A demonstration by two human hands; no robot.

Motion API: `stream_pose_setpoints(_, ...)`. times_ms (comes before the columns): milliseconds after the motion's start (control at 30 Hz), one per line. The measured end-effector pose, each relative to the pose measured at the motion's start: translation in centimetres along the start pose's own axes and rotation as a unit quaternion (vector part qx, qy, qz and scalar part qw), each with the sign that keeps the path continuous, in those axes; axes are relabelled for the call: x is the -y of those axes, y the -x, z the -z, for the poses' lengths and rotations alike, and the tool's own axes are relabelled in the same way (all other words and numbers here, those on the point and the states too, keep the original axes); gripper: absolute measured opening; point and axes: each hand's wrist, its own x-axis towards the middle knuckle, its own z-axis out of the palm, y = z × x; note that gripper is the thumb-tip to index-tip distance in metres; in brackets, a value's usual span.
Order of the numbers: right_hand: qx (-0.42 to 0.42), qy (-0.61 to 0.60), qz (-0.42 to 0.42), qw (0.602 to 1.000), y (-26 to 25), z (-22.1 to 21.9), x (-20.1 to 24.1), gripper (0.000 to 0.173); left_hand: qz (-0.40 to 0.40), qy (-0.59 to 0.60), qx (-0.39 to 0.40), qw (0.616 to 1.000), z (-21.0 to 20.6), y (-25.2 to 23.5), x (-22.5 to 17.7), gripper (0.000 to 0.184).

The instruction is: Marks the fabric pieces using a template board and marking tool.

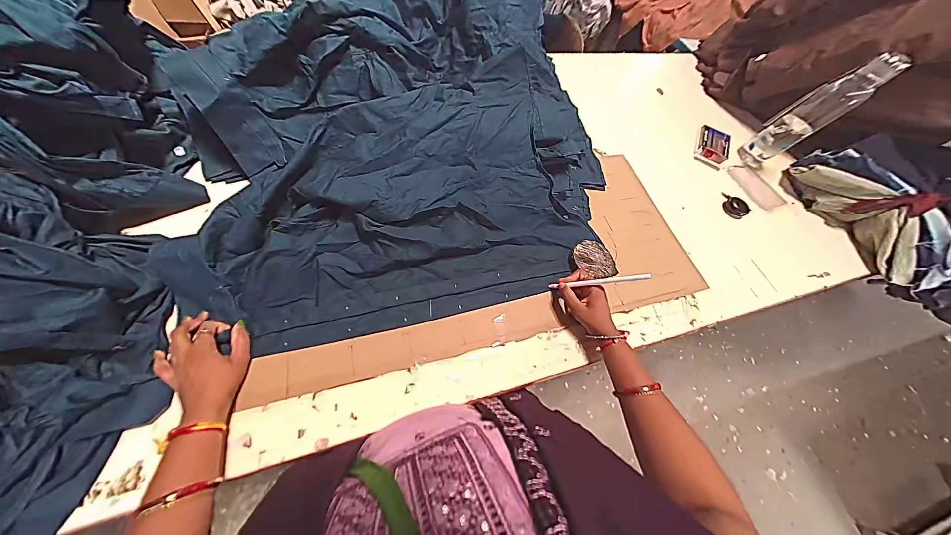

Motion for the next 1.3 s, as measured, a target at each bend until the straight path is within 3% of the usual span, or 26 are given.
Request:
stream_pose_setpoints(133, -0.016, 0.196, 0.068, 0.978, -0.6, -0.7, 0.8, 0.030, -0.001, -0.006, 0.001, 1.000, 0.0, 0.2, -0.1, 0.050)
stream_pose_setpoints(233, -0.081, 0.114, -0.001, 0.990, -1.9, -1.5, 0.6, 0.030, 0.002, -0.001, 0.000, 1.000, -0.1, 0.0, -0.2, 0.049)
stream_pose_setpoints(300, -0.075, 0.093, -0.022, 0.993, -2.4, -2.0, 0.9, 0.028, 0.002, -0.003, 0.001, 1.000, -0.1, 0.2, -0.1, 0.049)
stream_pose_setpoints(433, -0.035, 0.235, 0.015, 0.971, -3.2, -2.7, 2.2, 0.032, -0.001, -0.003, 0.001, 1.000, 0.2, 0.2, -0.5, 0.047)
stream_pose_setpoints(533, -0.013, 0.244, -0.077, 0.967, -4.3, -2.3, 3.6, 0.041, -0.006, -0.003, -0.004, 1.000, 0.1, 0.3, -0.3, 0.049)
stream_pose_setpoints(633, -0.180, 0.070, -0.094, 0.977, -4.7, -1.6, 3.8, 0.042, -0.012, 0.003, -0.015, 1.000, -0.1, 0.0, 0.0, 0.048)
stream_pose_setpoints(700, -0.233, 0.044, -0.058, 0.970, -4.4, -0.3, 3.9, 0.040, -0.011, 0.009, -0.018, 1.000, -0.2, 0.2, 0.0, 0.048)
stream_pose_setpoints(867, -0.127, 0.308, -0.028, 0.943, -4.1, 1.5, 1.7, 0.036, -0.011, 0.022, -0.018, 1.000, -0.1, 0.1, 0.0, 0.045)
stream_pose_setpoints(1000, -0.005, 0.453, -0.014, 0.891, -5.2, 2.2, -0.2, 0.054, -0.012, 0.024, -0.009, 1.000, 0.1, 0.1, -0.1, 0.041)
stream_pose_setpoints(1133, 0.050, 0.491, -0.068, 0.867, -9.2, 4.1, -0.1, 0.054, -0.034, 0.027, 0.003, 0.999, 0.0, 0.1, -1.1, 0.037)
stream_pose_setpoints(1300, 0.022, 0.476, -0.126, 0.870, -12.9, 4.9, -0.4, 0.067, -0.059, 0.038, -0.003, 0.998, -1.6, -0.3, -2.9, 0.033)
